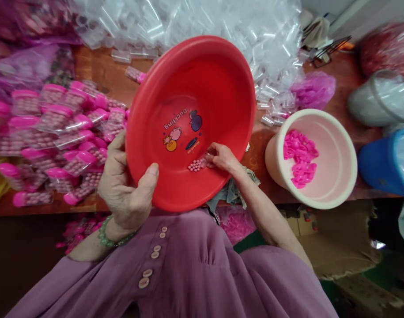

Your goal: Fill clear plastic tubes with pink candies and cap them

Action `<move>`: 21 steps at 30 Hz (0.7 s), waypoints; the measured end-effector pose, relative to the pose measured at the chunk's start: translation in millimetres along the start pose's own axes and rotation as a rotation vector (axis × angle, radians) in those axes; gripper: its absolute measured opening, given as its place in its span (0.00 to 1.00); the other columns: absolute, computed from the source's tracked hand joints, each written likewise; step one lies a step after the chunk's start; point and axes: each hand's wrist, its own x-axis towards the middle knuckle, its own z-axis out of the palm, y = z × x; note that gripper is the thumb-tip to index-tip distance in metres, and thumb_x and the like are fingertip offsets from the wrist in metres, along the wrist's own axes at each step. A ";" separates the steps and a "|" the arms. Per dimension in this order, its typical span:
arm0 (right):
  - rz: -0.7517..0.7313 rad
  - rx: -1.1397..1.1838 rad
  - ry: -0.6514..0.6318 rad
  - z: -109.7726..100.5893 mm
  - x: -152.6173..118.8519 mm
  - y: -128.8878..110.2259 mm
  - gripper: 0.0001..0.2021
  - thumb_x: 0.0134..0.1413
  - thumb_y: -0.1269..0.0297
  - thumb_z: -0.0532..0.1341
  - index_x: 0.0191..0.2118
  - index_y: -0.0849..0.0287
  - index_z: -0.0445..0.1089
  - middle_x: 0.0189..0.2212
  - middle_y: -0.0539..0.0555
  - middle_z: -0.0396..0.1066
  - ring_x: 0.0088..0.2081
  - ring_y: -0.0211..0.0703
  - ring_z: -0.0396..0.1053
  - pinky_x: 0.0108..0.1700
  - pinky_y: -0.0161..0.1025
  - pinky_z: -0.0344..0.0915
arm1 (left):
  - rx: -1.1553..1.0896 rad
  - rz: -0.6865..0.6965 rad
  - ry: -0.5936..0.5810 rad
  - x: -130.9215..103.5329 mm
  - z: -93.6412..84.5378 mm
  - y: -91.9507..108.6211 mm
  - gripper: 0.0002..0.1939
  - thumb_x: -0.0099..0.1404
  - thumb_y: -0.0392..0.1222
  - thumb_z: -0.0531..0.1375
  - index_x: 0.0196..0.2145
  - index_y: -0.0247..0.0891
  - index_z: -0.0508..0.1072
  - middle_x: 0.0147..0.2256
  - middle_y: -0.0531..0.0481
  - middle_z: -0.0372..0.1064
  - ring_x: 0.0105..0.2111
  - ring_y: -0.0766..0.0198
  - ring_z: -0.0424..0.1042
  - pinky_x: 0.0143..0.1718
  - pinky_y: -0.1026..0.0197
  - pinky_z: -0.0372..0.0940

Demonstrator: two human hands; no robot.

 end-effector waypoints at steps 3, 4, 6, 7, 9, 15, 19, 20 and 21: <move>0.015 0.052 0.010 10.2 -3.4 6.3 0.12 0.43 0.68 0.71 0.30 0.56 0.66 0.19 0.46 0.72 0.20 0.39 0.71 0.23 0.37 0.73 | -0.038 0.029 0.017 -1.3 2.4 2.0 0.06 0.64 0.40 0.60 0.36 0.41 0.65 0.59 0.44 0.65 0.63 0.47 0.62 0.62 0.36 0.60; 0.023 0.072 0.018 13.6 -4.8 7.8 0.12 0.43 0.68 0.71 0.30 0.57 0.66 0.20 0.46 0.72 0.20 0.38 0.71 0.23 0.36 0.73 | -0.051 0.027 0.015 -1.6 3.0 2.8 0.06 0.64 0.40 0.60 0.36 0.40 0.65 0.59 0.44 0.65 0.63 0.47 0.62 0.63 0.36 0.59; 0.041 0.114 0.037 20.2 -8.1 9.3 0.11 0.44 0.68 0.71 0.30 0.57 0.67 0.21 0.46 0.73 0.20 0.37 0.70 0.24 0.36 0.73 | -0.055 0.020 0.003 -2.4 3.9 3.9 0.05 0.65 0.40 0.59 0.36 0.40 0.64 0.59 0.45 0.64 0.63 0.49 0.62 0.63 0.36 0.59; 0.052 0.135 0.043 23.4 -9.9 9.2 0.11 0.45 0.69 0.71 0.31 0.57 0.67 0.22 0.47 0.73 0.21 0.36 0.71 0.25 0.36 0.74 | -0.054 0.024 -0.003 -2.8 4.2 4.2 0.04 0.66 0.40 0.58 0.36 0.41 0.64 0.59 0.45 0.63 0.63 0.49 0.62 0.62 0.36 0.59; 0.077 0.177 0.040 29.5 -13.7 7.6 0.10 0.46 0.70 0.71 0.32 0.58 0.69 0.24 0.48 0.75 0.22 0.36 0.72 0.27 0.36 0.75 | -0.047 0.047 -0.006 -3.8 4.7 4.0 0.04 0.66 0.41 0.58 0.37 0.41 0.64 0.59 0.46 0.63 0.63 0.49 0.62 0.62 0.36 0.59; 0.147 0.310 -0.043 48.4 -25.0 -3.8 0.08 0.47 0.73 0.70 0.32 0.61 0.72 0.27 0.52 0.77 0.25 0.36 0.75 0.26 0.29 0.74 | -0.016 0.051 -0.003 -7.3 6.5 1.4 0.06 0.65 0.41 0.59 0.38 0.41 0.63 0.61 0.44 0.60 0.61 0.48 0.64 0.61 0.39 0.61; 0.193 0.378 -0.126 61.4 -31.6 -12.0 0.08 0.46 0.74 0.71 0.30 0.62 0.70 0.26 0.53 0.77 0.23 0.35 0.74 0.26 0.27 0.74 | -0.018 0.022 0.009 -8.9 6.1 2.9 0.06 0.66 0.40 0.59 0.39 0.40 0.64 0.61 0.43 0.61 0.62 0.48 0.63 0.62 0.40 0.60; 0.207 0.398 -0.149 64.3 -32.6 -13.8 0.09 0.46 0.74 0.71 0.30 0.62 0.70 0.25 0.53 0.77 0.23 0.35 0.74 0.25 0.27 0.74 | -0.031 0.011 0.019 -9.1 5.9 3.3 0.06 0.66 0.39 0.59 0.39 0.40 0.64 0.60 0.42 0.61 0.62 0.48 0.62 0.63 0.40 0.59; 0.223 0.421 -0.175 66.9 -33.3 -15.6 0.09 0.45 0.74 0.71 0.30 0.62 0.70 0.24 0.52 0.76 0.22 0.34 0.74 0.24 0.27 0.73 | -0.046 0.000 0.030 -9.2 5.8 3.5 0.06 0.65 0.39 0.59 0.39 0.39 0.65 0.60 0.42 0.62 0.62 0.48 0.62 0.63 0.40 0.59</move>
